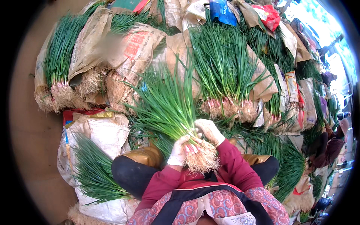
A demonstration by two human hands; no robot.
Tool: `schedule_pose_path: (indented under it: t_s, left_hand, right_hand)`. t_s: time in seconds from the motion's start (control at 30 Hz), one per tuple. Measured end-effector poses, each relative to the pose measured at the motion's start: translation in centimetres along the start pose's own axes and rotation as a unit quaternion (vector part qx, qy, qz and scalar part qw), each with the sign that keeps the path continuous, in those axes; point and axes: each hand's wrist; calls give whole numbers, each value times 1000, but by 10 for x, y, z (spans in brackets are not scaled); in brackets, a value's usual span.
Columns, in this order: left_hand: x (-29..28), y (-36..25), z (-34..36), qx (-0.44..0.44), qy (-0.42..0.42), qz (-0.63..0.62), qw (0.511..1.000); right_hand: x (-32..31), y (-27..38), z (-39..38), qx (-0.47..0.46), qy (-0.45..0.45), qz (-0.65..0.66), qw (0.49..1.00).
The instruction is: The person sorts green onions by hand, picking up bunches from large piles, removing loose or yellowed leaves, and organizing them on brown paper sacks.
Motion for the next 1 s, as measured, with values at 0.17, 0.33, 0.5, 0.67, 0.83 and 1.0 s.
schedule_pose_path:
  t_s: [0.17,0.33,0.5,0.67,0.83,1.0]
  left_hand:
    - [-5,4,-2,-26,-2,12,1000]
    - [6,-2,-4,5,-6,10,1000]
    - [-7,5,-2,-63,5,19,998]
    - [-4,10,4,-77,5,52,996]
    - [-10,9,5,-41,-13,53,998]
    - [1,-1,5,13,-20,8,1000]
  right_hand:
    - [-18,-48,-12,59,-8,104,993]
    - [-39,-67,-15,163,49,-538,825]
    - [6,30,-2,-108,-103,-362,920]
    - [14,37,16,-90,-68,-435,893]
    - [16,21,-4,-95,-34,-239,966]
    - [1,23,-27,-120,34,292,948]
Point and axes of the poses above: each hand's wrist, its own z-axis towards the middle knuckle, its own x-axis out of the palm, y = z × x, and after that the axes turned 6 degrees about z, right-handed
